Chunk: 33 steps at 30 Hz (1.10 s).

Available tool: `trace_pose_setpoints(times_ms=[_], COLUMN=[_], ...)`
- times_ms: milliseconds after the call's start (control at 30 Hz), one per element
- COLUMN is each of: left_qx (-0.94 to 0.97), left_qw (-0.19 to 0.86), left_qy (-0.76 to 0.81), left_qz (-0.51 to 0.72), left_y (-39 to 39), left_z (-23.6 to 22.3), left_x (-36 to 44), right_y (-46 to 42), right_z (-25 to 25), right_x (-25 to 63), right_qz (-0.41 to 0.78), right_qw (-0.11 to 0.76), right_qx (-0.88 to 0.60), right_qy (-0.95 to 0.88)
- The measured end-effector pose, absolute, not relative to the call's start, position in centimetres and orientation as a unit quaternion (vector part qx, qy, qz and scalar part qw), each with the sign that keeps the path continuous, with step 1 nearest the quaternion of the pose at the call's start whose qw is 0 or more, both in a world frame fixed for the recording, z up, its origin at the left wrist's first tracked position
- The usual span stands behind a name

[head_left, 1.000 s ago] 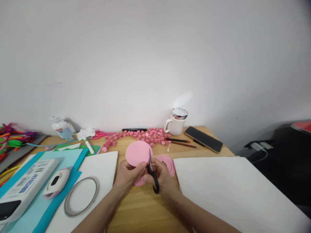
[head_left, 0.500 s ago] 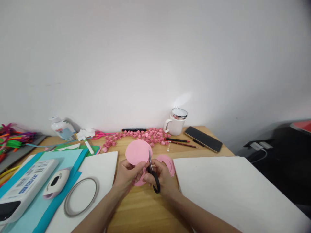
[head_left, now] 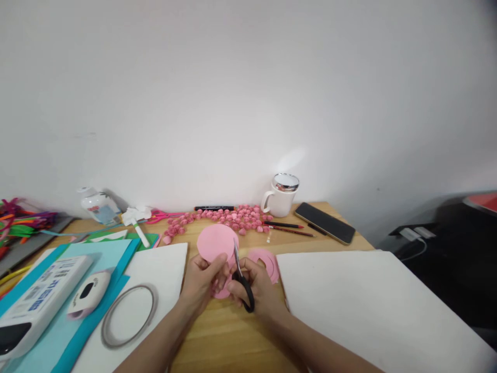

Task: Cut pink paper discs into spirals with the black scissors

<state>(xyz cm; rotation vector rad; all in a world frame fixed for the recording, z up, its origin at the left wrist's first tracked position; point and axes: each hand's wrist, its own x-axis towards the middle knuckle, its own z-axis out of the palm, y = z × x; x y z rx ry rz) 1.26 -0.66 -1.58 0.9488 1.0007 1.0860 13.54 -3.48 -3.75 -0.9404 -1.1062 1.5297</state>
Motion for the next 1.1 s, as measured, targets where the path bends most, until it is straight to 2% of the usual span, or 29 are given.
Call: trace_pose_setpoints(times_ms=[133,400,1100], left_qx=[0.412,0.432,0.415], left_qw=[0.635,0.619,0.636], left_qy=[0.459,0.462,0.433], left_qz=[0.465,0.466,0.485], left_y=[-0.57,-0.78,-0.60], left_z=[-1.67,-1.63,-2.21], left_x=[1.26,1.31,1.01], right_y=[-3.56,-3.15,-3.08], right_z=[-3.87,-3.72,-3.80], right_x=[13.45,13.71,13.73], right_qz=[0.640,0.610,0.596], right_qw=[0.491,0.542,0.531], right_qx=[-0.384,-0.353,-0.389], right_qy=[-0.449,-0.458,-0.459])
